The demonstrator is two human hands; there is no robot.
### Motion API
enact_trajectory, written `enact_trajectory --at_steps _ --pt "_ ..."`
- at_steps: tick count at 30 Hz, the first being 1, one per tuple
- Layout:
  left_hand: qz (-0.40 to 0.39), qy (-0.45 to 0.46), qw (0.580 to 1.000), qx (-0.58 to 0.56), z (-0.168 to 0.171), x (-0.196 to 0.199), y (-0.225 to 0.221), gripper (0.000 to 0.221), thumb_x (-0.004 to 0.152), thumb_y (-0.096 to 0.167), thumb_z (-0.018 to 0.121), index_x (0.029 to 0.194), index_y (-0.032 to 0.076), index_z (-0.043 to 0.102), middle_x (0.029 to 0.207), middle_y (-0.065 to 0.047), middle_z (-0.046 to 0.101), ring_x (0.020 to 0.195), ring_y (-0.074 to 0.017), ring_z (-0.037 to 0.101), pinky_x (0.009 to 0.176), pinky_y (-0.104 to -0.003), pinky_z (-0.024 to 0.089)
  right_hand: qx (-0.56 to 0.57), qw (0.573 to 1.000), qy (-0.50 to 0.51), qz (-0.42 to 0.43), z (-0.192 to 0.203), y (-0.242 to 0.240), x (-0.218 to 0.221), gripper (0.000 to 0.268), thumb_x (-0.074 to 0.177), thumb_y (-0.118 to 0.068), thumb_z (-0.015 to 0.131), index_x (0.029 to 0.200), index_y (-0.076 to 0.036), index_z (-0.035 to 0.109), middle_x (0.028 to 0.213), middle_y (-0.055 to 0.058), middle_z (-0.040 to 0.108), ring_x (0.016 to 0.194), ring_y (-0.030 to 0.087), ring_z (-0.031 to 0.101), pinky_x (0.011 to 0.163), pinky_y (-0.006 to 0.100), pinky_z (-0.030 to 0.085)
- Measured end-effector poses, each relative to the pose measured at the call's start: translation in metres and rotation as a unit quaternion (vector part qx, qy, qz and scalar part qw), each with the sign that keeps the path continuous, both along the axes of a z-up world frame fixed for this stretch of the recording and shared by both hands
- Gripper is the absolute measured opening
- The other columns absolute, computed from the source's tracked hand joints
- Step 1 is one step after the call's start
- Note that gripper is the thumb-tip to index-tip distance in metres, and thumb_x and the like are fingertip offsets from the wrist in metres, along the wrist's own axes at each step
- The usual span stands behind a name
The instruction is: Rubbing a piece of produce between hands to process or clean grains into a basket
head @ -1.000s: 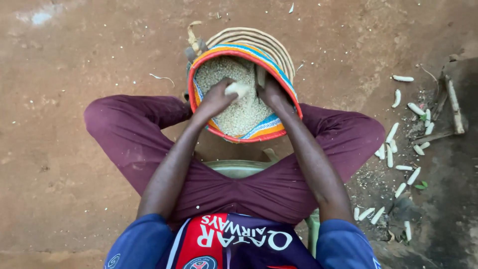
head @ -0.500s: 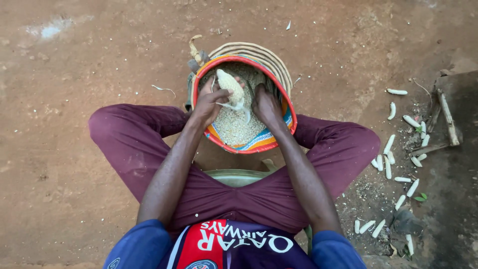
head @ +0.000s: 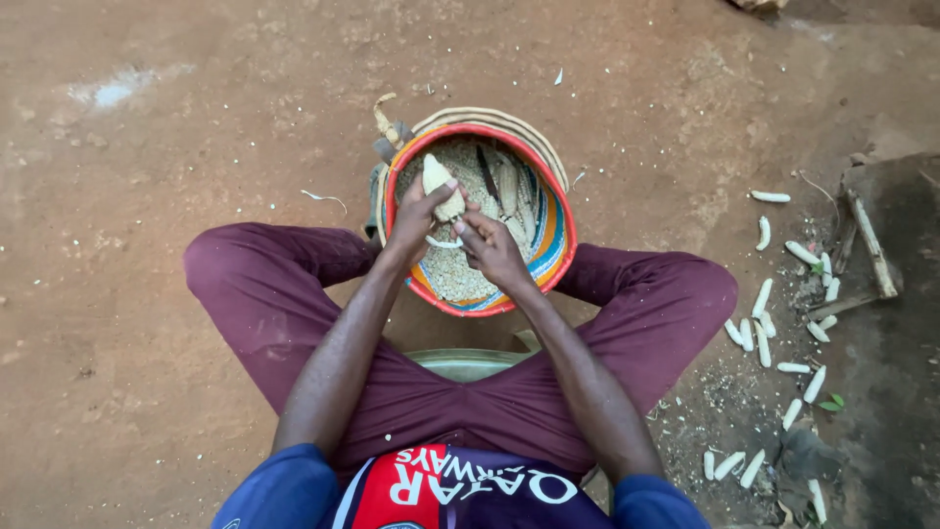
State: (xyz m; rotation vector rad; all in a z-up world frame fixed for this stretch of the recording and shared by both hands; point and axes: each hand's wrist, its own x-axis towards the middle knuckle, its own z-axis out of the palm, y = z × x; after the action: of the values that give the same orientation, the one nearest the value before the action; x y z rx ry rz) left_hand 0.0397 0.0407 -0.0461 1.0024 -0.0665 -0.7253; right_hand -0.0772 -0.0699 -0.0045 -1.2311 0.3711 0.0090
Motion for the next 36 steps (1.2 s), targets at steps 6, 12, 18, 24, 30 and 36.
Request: enact_trajectory --at_steps 6,12,18,24,30,36 --pt "-0.016 0.105 0.992 0.064 -0.013 0.01 0.0 0.028 0.097 0.021 0.072 0.116 0.006 0.057 0.082 -0.015 0.073 0.059 -0.0255 0.077 0.054 -0.046 0.069 -0.363 0.904 -0.177 0.137 0.021 0.029 -0.029 0.016 0.104 -0.014 0.069 0.116 -0.006 0.077 0.099 0.024 0.079 0.093 0.048 0.075 0.078 0.051 0.061" --pt "-0.035 0.031 0.996 0.079 0.01 0.001 0.001 0.03 0.097 0.02 0.076 0.116 0.008 0.055 0.091 -0.011 0.072 0.072 -0.0197 0.078 0.063 -0.036 0.071 -0.429 0.866 -0.193 0.172 0.089 -0.052 -0.11 0.02 0.102 -0.008 0.069 0.12 -0.001 0.073 0.103 0.025 0.079 0.095 0.047 0.076 0.082 0.055 0.063" --pt "-0.02 0.052 0.991 0.125 0.033 0.0 -0.002 0.031 0.103 0.044 0.057 0.108 0.015 0.048 0.092 -0.025 0.082 0.06 -0.0225 0.072 0.047 -0.029 0.048 -0.382 0.908 0.152 -0.084 0.146 -0.228 -0.275 0.02 0.109 -0.012 0.064 0.125 -0.006 0.074 0.12 0.011 0.076 0.099 0.02 0.074 0.08 0.03 0.064" --pt "0.022 0.016 0.99 0.139 0.011 0.005 -0.002 0.033 0.096 0.04 0.071 0.107 0.012 0.058 0.089 -0.008 0.072 0.074 -0.0162 0.07 0.047 -0.032 0.052 -0.699 0.56 0.435 -0.091 0.144 -0.297 -0.368 0.061 0.114 -0.037 0.068 0.145 0.015 0.066 0.129 0.045 0.068 0.114 0.061 0.063 0.091 0.066 0.05" --pt "0.029 0.106 0.994 -0.006 0.013 0.003 -0.002 0.049 0.087 0.004 0.082 0.127 0.002 0.053 0.12 -0.019 0.067 0.106 -0.0349 0.075 0.091 -0.051 0.07 -0.579 0.804 0.131 -0.033 0.187 -0.153 -0.161 0.032 0.112 -0.02 0.062 0.132 0.004 0.071 0.124 0.021 0.074 0.11 0.032 0.07 0.096 0.042 0.055" --pt "-0.009 0.101 0.994 -0.05 -0.025 0.003 0.003 0.045 0.084 -0.009 0.076 0.119 0.007 0.054 0.117 -0.006 0.062 0.107 -0.0236 0.073 0.096 -0.04 0.068 -0.515 0.833 -0.01 0.2 0.013 -0.104 0.037 0.028 0.107 -0.011 0.058 0.129 0.002 0.069 0.113 0.03 0.075 0.11 0.053 0.069 0.096 0.062 0.053"
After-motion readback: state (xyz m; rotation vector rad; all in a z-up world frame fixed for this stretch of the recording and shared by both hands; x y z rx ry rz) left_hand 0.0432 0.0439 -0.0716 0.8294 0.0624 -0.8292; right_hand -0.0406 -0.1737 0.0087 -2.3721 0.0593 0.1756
